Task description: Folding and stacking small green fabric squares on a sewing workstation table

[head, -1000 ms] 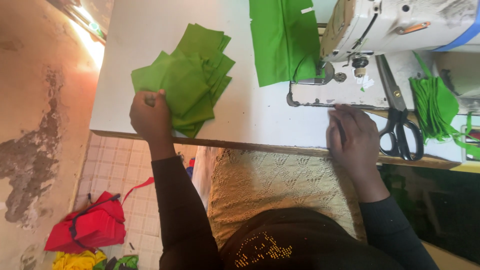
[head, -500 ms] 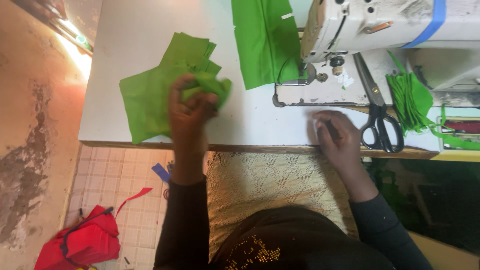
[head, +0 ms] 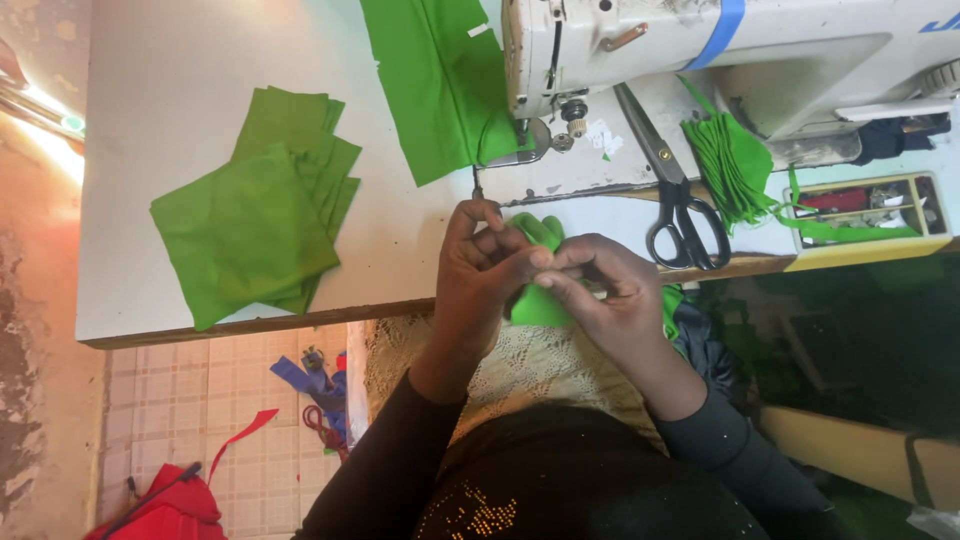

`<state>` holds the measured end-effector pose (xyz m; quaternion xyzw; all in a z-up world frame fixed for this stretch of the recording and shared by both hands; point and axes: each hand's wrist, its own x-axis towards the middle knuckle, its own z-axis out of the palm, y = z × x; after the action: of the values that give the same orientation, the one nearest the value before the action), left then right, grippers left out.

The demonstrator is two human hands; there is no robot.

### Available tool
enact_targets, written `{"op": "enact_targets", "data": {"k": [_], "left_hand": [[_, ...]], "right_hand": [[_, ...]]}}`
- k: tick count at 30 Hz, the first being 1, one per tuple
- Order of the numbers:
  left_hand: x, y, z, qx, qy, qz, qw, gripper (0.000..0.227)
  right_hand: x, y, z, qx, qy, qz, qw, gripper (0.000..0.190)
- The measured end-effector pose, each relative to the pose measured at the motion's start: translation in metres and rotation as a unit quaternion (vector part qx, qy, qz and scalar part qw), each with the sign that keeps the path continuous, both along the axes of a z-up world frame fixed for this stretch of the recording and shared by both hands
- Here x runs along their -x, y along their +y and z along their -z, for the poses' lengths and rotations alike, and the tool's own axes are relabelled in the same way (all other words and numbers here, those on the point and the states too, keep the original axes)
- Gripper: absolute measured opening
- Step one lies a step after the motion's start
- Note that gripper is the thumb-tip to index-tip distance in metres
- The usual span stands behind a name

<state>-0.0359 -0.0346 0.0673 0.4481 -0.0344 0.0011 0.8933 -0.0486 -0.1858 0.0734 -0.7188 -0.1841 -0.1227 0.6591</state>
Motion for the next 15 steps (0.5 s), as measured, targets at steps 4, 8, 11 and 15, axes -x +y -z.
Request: {"op": "enact_targets", "data": {"k": [4,8,11,15], "left_hand": [[-0.005,-0.003,0.013,0.057,0.007,0.018,0.998,0.046],[-0.009,-0.001,0.028,0.109,0.016,0.044,0.993,0.043],[-0.005,-0.002,0.018,0.069,-0.004,0.045,0.997,0.044],[-0.001,-0.001,0.006,0.024,-0.027,0.043,0.998,0.042]], "right_hand": [[-0.006,-0.003,-0.01,-0.08,0.044,-0.06,0.994,0.006],[-0.014,-0.012,0.007,-0.18,0.094,-0.14,0.969,0.004],[-0.009,-0.005,-0.006,-0.14,0.081,-0.124,0.979,0.002],[-0.005,-0.006,-0.004,-0.094,0.052,-0.071,0.992,0.007]]}}
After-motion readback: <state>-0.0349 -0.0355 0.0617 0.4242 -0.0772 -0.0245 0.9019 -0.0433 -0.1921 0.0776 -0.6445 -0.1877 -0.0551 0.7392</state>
